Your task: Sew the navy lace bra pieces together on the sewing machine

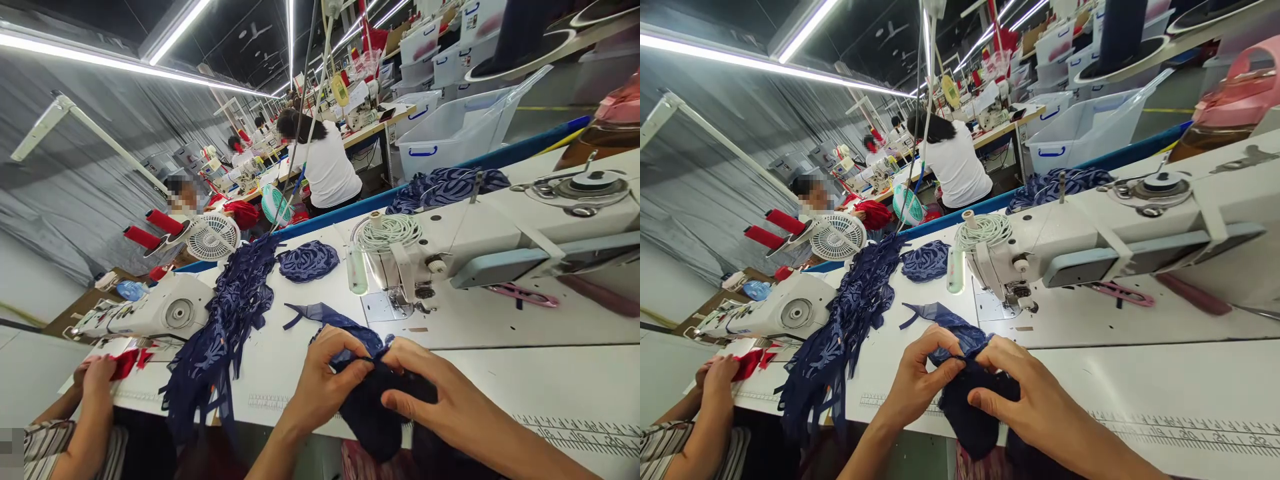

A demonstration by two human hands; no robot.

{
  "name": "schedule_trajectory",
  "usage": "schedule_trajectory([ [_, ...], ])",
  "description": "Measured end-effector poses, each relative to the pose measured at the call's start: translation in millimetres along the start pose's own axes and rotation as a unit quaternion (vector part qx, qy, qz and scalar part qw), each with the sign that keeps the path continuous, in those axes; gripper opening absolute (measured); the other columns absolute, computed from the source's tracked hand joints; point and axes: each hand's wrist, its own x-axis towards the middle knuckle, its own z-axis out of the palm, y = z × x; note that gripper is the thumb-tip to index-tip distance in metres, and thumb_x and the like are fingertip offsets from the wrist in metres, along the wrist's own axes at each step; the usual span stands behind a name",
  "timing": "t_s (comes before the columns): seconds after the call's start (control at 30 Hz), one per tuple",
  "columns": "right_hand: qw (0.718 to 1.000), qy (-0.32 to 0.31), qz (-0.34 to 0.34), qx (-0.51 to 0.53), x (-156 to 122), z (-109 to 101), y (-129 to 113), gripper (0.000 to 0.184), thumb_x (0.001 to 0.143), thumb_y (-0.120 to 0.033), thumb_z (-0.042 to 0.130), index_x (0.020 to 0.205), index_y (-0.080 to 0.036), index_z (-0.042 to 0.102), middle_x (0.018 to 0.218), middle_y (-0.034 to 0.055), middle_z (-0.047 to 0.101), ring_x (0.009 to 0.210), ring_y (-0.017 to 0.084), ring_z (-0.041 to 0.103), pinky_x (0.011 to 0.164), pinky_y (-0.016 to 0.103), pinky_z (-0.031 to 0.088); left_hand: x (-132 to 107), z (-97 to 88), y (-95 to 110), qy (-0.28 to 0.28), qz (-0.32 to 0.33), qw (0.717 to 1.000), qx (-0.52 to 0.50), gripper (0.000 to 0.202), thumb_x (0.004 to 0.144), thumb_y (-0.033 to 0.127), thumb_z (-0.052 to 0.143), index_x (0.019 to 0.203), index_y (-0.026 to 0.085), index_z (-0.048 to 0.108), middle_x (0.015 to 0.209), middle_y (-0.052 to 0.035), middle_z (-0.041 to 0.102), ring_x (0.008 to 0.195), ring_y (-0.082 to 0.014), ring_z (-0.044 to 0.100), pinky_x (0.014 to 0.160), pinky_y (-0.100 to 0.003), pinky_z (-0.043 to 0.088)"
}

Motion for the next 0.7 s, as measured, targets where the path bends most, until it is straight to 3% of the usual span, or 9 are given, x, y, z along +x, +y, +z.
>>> schedule_trajectory([
  [0.07, 0.999, -0.012, -0.003, 0.034, 2.0, -3.2, -1.7, 0.029, 0.092, -0.055, 0.064, 0.092, -0.026, 0.064, 0.094, 0.0004, 0.068, 0.088, 0.019, 0.065, 0.074, 0.028, 0.055, -0.9, 0.5, -1.3, -0.002, 0.001, 1.000, 0.002, 0.007, 0.086, 0.017, 0.070, 0.081, 0.021, 0.068, 0.086, -0.0004, 0.068, 0.088, -0.0181, 0.058, 0.089, -0.032, 0.041],
  [0.17, 0.999, -0.028, 0.015, 0.042, 3.7, -5.9, -2.3, 0.030, 0.099, -0.051, 0.053, 0.089, -0.026, 0.064, 0.088, -0.0010, 0.068, 0.082, 0.017, 0.064, 0.066, 0.026, 0.052, -1.7, 0.8, -3.3, 0.000, 0.001, 1.000, 0.001, 0.006, 0.086, 0.017, 0.070, 0.081, 0.021, 0.068, 0.086, -0.0006, 0.068, 0.088, -0.0182, 0.059, 0.091, -0.033, 0.041],
  [0.37, 0.997, 0.019, -0.043, -0.060, 0.8, -5.2, -0.7, 0.020, 0.100, -0.039, 0.055, 0.088, -0.027, 0.065, 0.082, 0.0007, 0.066, 0.079, 0.018, 0.062, 0.067, 0.030, 0.052, -2.0, 0.1, -6.6, 0.007, -0.018, 1.000, -0.018, 0.005, 0.087, 0.019, 0.070, 0.082, 0.021, 0.067, 0.088, -0.0023, 0.067, 0.092, -0.0200, 0.059, 0.088, -0.033, 0.044],
  [0.53, 0.974, 0.098, -0.154, -0.138, 5.9, -10.2, 0.6, 0.013, 0.096, -0.027, 0.057, 0.088, -0.027, 0.067, 0.113, 0.0072, 0.070, 0.106, 0.024, 0.065, 0.086, 0.040, 0.053, -2.9, 0.6, -6.9, 0.002, -0.011, 1.000, -0.015, 0.008, 0.088, 0.025, 0.070, 0.082, 0.021, 0.069, 0.093, -0.0045, 0.068, 0.096, -0.0216, 0.061, 0.093, -0.036, 0.046],
  [0.7, 0.968, 0.073, -0.214, -0.112, 15.9, -20.6, -1.2, 0.011, 0.095, -0.023, 0.060, 0.087, -0.025, 0.066, 0.089, 0.0020, 0.075, 0.084, 0.018, 0.070, 0.083, 0.038, 0.051, -4.8, -0.6, -6.4, -0.004, -0.039, 0.997, -0.064, 0.013, 0.088, 0.033, 0.073, 0.081, 0.022, 0.070, 0.097, -0.0066, 0.076, 0.113, -0.0272, 0.063, 0.110, -0.047, 0.041],
])
